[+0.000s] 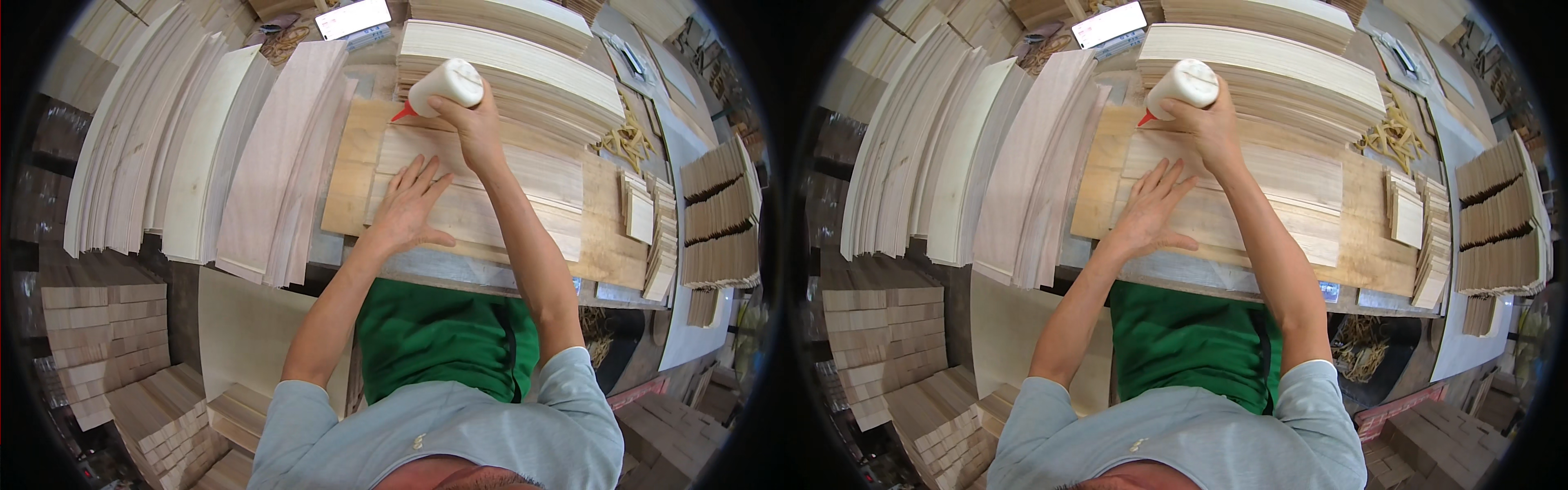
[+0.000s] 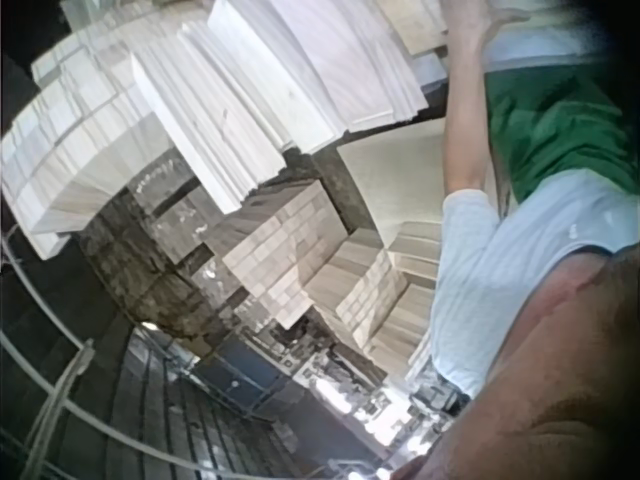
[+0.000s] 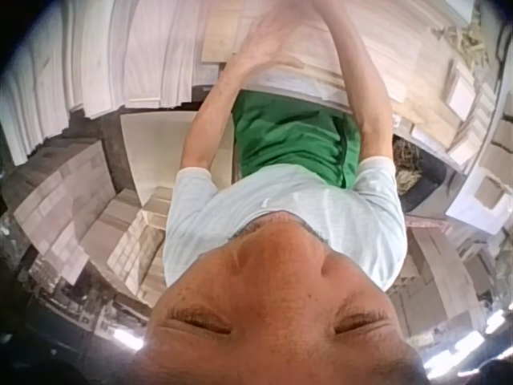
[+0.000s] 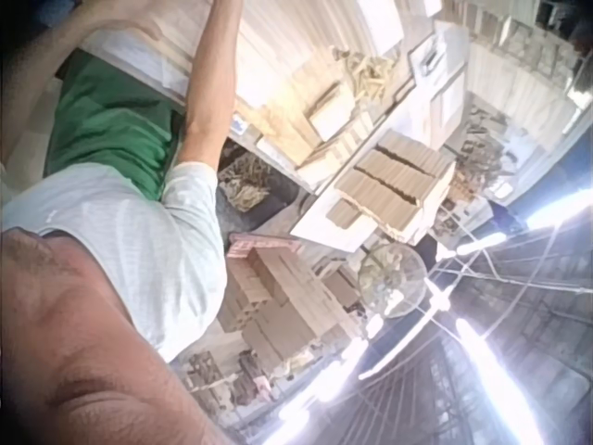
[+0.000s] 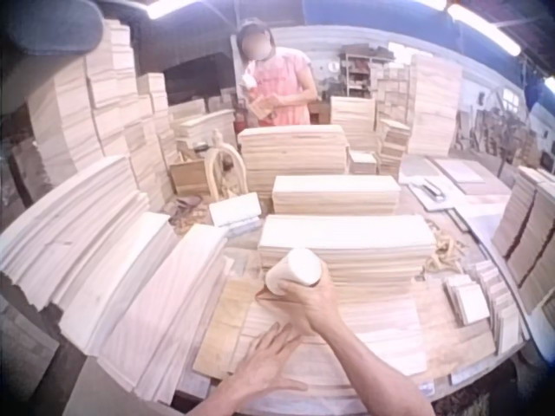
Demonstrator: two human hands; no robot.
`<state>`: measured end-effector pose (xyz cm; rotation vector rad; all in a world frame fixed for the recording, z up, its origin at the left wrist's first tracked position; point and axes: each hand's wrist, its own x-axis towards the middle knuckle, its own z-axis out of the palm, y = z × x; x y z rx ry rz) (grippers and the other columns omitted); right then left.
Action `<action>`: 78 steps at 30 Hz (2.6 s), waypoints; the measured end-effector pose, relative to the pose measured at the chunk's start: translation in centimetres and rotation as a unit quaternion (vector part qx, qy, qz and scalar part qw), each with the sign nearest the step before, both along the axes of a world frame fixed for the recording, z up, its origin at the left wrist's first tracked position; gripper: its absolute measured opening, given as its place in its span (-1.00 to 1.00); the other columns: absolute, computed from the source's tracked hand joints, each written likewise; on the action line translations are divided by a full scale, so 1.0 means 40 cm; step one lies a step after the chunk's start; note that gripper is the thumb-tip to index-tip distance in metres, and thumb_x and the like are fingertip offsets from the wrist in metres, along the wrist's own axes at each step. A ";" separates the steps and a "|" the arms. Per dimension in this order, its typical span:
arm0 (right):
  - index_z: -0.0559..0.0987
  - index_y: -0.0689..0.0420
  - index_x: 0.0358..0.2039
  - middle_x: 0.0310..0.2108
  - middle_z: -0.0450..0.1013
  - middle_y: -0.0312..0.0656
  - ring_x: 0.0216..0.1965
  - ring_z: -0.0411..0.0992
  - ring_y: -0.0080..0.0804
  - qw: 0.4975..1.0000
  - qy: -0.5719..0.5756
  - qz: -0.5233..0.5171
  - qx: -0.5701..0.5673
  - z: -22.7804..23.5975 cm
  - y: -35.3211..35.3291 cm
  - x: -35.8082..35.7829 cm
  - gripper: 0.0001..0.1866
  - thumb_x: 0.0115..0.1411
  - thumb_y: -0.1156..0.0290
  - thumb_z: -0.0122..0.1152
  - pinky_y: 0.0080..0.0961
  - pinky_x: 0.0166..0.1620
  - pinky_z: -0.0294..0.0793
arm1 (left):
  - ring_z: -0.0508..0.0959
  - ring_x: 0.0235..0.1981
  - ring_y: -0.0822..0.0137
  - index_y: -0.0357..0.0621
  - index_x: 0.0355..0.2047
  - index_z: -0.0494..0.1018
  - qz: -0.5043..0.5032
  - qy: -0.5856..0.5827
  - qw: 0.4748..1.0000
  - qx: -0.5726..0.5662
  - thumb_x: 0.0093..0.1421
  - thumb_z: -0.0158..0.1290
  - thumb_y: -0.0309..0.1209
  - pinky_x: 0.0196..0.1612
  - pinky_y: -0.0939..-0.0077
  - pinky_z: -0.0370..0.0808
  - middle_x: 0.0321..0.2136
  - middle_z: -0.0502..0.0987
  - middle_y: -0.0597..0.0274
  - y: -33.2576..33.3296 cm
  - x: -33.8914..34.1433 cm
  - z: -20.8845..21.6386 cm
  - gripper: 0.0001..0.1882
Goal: The recorder applies glue to wooden slats and assembles them into rectangular boxes at a workshop bench.
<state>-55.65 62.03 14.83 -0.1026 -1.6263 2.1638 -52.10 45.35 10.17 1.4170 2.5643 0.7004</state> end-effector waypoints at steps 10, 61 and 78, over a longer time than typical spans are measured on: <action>0.30 0.16 0.03 -0.01 0.35 -0.07 0.03 0.37 -0.13 0.942 0.056 -0.028 -0.330 -0.064 0.021 0.112 -0.54 0.14 0.46 0.23 0.00 0.00 0.48 | 0.09 0.29 -0.02 -0.28 0.24 0.11 0.058 -0.061 0.989 0.122 -0.08 0.29 -0.02 0.31 0.20 0.00 0.24 0.15 -0.07 0.040 0.007 -0.028 -0.01; 0.27 0.23 0.04 -0.07 0.38 -0.12 -0.07 0.42 -0.34 0.997 -0.010 -0.032 -0.069 -0.073 -0.002 -0.022 -0.39 0.02 0.51 0.36 -0.40 -0.11 0.53 | -0.08 0.35 -0.06 -0.25 0.22 0.13 0.062 -0.003 0.998 0.007 -0.22 0.25 0.15 0.33 0.08 -0.09 0.29 -0.01 -0.16 -0.070 -0.022 0.004 0.09; 0.34 0.22 0.02 -0.10 0.44 -0.18 -0.06 0.41 -0.43 0.990 -0.037 -0.092 0.102 0.000 0.180 0.121 -0.42 -0.01 0.51 0.40 -0.46 0.01 0.42 | -0.08 0.35 -0.02 -0.25 0.23 0.13 0.074 -0.007 0.997 -0.014 -0.21 0.28 0.11 0.33 0.12 -0.11 0.30 0.00 -0.16 -0.058 -0.019 0.013 0.08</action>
